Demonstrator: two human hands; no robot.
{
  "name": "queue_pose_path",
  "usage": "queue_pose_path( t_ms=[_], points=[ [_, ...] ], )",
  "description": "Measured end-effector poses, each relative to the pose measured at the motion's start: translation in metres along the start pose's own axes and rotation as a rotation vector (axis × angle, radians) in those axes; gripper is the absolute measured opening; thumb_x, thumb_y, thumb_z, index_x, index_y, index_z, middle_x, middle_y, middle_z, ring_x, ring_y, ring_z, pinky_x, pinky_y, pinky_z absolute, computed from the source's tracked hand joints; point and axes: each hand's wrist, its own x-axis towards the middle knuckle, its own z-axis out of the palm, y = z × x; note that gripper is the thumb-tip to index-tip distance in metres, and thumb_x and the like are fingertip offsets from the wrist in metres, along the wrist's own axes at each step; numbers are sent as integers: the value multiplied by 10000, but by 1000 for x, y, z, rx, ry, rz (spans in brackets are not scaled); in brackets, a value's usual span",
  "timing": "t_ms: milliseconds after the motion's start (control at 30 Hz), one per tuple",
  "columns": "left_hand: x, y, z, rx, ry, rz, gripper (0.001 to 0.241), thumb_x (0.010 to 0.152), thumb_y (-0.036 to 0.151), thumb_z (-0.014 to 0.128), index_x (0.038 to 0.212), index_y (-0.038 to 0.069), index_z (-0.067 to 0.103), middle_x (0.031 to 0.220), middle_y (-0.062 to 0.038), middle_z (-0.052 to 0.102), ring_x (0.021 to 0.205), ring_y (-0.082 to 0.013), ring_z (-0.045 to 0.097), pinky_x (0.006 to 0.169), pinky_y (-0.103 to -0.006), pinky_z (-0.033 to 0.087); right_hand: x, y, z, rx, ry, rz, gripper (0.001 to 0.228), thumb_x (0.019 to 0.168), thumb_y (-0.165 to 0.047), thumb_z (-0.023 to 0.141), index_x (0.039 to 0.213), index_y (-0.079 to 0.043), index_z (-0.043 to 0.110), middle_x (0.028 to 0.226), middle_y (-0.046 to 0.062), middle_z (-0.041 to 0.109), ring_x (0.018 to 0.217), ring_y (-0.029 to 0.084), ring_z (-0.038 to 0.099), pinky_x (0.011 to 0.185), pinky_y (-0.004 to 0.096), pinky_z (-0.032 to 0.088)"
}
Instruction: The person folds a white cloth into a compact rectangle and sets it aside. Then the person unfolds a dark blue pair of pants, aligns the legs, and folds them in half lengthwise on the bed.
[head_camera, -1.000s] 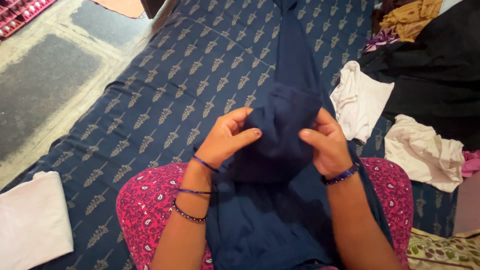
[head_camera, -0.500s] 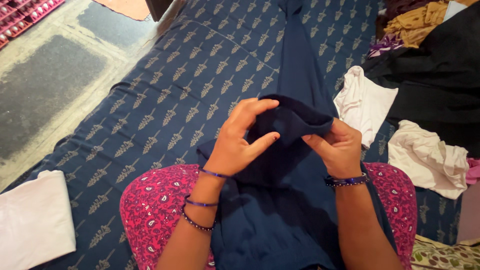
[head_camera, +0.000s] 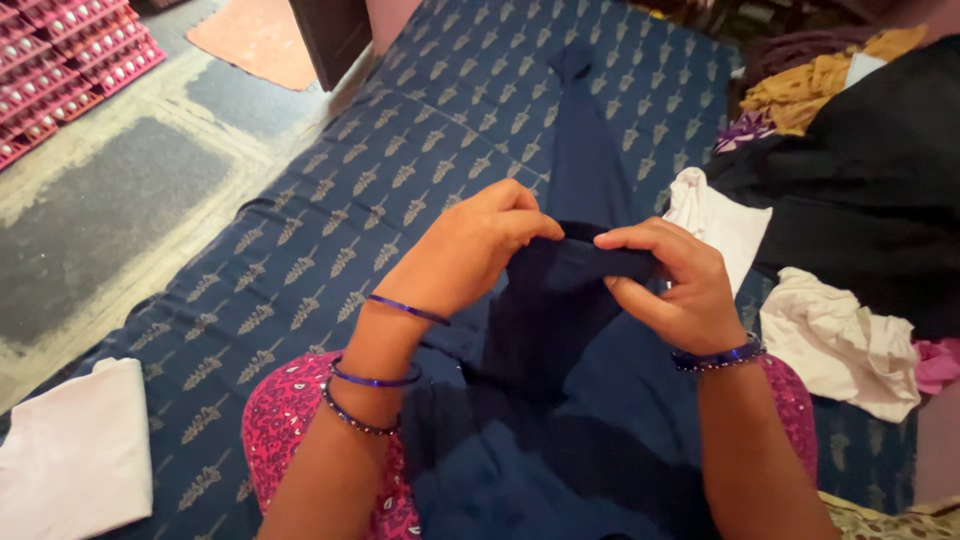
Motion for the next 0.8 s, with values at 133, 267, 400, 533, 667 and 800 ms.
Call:
queue_pose_path(
  t_ms=[133,267,400,533,667,800],
  points=[
    [3,21,-1,63,-39,-7,355,821,-58,645,1131,102,714,1059,-105,644,968,-316,678,800,-377,549,-2,-13,-14,120,5,102,372,809,23,742,1173,-45,718,997,37,683,894,100,679,776,220,551],
    [13,35,5,237,-28,47,210,836,10,647,1027,88,688,975,-118,597,945,-322,647,782,-397,526,-6,-21,-21,-44,59,67,357,789,-30,830,1137,-49,753,918,32,698,803,81,639,699,208,500],
    [24,39,6,321,55,164,59,889,82,641,946,69,644,908,-116,551,883,-308,612,752,-416,499,-8,-27,-23,-123,123,67,388,770,-74,878,1141,-53,770,894,36,715,757,81,611,669,215,473],
    [32,45,5,362,71,295,37,860,77,639,874,64,671,901,-111,545,885,-305,605,756,-414,500,-7,-30,-31,-90,134,15,385,805,-112,862,1171,-56,757,935,53,736,806,88,697,708,213,555],
    [43,48,-3,474,70,320,87,811,113,664,734,94,699,898,-111,560,903,-311,612,747,-419,506,-1,-29,-44,-228,119,-117,269,827,-156,872,1045,-45,758,906,66,743,783,130,730,690,241,564],
    [51,40,-27,517,41,195,56,748,96,680,775,108,728,945,-99,629,911,-322,644,762,-446,522,15,-24,-59,-444,92,-172,264,871,-275,851,936,-44,741,887,57,741,781,163,741,679,275,555]
  ],
)
